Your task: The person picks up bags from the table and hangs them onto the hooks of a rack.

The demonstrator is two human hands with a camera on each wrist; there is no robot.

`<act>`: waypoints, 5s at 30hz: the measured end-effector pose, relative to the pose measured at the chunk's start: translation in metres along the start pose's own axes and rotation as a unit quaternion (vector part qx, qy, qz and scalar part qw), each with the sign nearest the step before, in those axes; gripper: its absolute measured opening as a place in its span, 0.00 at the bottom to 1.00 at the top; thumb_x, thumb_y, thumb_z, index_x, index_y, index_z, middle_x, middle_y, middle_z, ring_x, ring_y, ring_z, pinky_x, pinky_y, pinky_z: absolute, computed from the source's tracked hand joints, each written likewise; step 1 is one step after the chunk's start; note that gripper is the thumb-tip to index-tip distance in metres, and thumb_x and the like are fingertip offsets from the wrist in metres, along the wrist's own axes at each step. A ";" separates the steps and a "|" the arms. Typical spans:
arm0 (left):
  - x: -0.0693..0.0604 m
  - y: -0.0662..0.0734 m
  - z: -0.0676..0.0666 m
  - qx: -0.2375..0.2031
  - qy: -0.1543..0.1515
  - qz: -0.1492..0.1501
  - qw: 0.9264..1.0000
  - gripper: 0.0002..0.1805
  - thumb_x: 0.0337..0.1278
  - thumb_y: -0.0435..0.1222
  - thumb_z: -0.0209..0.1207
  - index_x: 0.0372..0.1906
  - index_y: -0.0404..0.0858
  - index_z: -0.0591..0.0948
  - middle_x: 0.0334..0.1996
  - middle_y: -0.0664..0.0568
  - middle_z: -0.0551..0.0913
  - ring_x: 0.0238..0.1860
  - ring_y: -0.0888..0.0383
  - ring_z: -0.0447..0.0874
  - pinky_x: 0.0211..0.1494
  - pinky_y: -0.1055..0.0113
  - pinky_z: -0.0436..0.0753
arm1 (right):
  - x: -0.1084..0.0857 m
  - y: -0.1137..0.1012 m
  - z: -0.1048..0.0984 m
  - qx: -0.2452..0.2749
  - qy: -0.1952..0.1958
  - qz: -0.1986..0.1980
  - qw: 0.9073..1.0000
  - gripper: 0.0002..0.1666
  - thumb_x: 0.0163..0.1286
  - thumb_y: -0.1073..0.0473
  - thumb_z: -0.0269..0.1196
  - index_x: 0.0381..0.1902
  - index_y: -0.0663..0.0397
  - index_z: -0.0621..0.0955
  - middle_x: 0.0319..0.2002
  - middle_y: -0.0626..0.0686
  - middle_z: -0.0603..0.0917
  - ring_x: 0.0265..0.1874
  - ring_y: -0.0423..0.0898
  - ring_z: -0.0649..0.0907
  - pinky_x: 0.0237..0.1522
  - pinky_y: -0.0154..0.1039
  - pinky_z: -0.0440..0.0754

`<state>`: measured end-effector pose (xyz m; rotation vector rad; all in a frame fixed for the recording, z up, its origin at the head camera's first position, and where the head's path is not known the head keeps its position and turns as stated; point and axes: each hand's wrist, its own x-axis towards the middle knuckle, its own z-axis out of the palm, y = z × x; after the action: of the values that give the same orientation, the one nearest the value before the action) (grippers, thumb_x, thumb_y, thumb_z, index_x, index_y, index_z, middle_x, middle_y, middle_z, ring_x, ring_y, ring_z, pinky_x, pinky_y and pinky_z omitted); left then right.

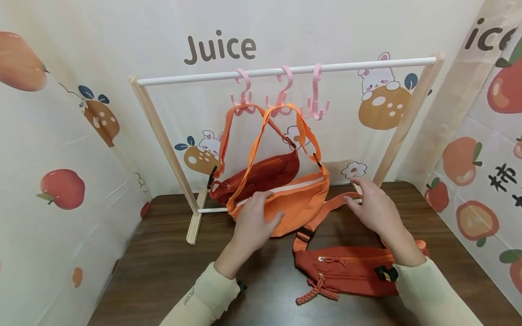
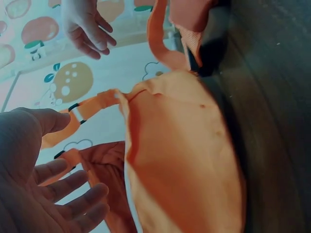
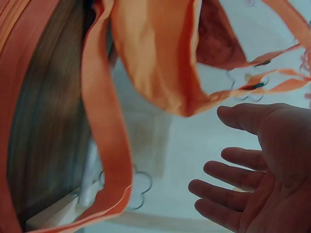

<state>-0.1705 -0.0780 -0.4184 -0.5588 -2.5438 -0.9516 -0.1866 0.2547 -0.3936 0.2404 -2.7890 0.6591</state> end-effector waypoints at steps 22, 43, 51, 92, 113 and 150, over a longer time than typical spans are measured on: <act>-0.015 -0.002 0.023 0.053 -0.084 0.030 0.995 0.33 0.65 0.50 0.72 0.69 0.40 0.78 0.60 0.50 0.82 0.60 0.49 0.82 0.60 0.50 0.82 | 0.021 0.067 0.021 -0.041 -0.083 0.064 0.994 0.34 0.72 0.53 0.68 0.65 0.74 0.74 0.48 0.71 0.82 0.40 0.63 0.82 0.35 0.63 0.81; -0.022 -0.005 0.028 0.061 -0.090 0.034 0.993 0.31 0.67 0.52 0.70 0.68 0.42 0.78 0.59 0.51 0.82 0.57 0.51 0.82 0.62 0.50 0.81 | 0.012 0.079 0.015 -0.047 -0.103 0.104 0.988 0.09 0.76 0.58 0.61 0.44 0.60 0.79 0.27 0.58 0.80 0.25 0.56 0.79 0.23 0.51 0.75; -0.023 -0.007 0.030 0.057 -0.092 0.034 0.994 0.31 0.67 0.52 0.70 0.68 0.42 0.78 0.59 0.51 0.82 0.58 0.51 0.83 0.62 0.51 0.82 | 0.005 0.070 0.003 -0.043 -0.069 0.092 0.992 0.09 0.76 0.58 0.61 0.44 0.59 0.77 0.27 0.58 0.80 0.23 0.55 0.78 0.21 0.51 0.73; -0.003 0.014 0.025 0.002 -0.054 0.040 0.998 0.41 0.66 0.58 0.68 0.73 0.38 0.74 0.65 0.47 0.80 0.63 0.49 0.80 0.63 0.50 0.81 | -0.004 -0.043 -0.042 0.016 0.147 -0.095 0.984 0.05 0.71 0.66 0.64 0.44 0.55 0.81 0.29 0.54 0.85 0.22 0.49 0.77 0.28 0.50 0.74; 0.028 0.056 0.027 -0.075 -0.015 0.052 0.996 0.41 0.68 0.56 0.68 0.77 0.42 0.69 0.64 0.50 0.80 0.60 0.52 0.82 0.55 0.57 0.85 | 0.014 -0.100 -0.036 0.036 0.144 -0.171 0.974 0.05 0.71 0.67 0.64 0.43 0.58 0.81 0.29 0.53 0.83 0.23 0.47 0.76 0.26 0.44 0.76; 0.057 0.073 -0.019 -0.067 0.056 0.130 0.988 0.19 0.78 0.43 0.61 0.66 0.41 0.83 0.50 0.51 0.86 0.38 0.59 0.83 0.39 0.67 0.83 | 0.037 -0.065 -0.034 0.206 0.243 -0.132 0.939 0.15 0.81 0.65 0.52 0.43 0.58 0.87 0.27 0.50 0.84 0.24 0.41 0.78 0.29 0.28 0.73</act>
<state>-0.1807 -0.0269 -0.3398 -0.8291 -2.2514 -1.0301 -0.2001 0.2092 -0.3264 0.4528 -2.0840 1.0631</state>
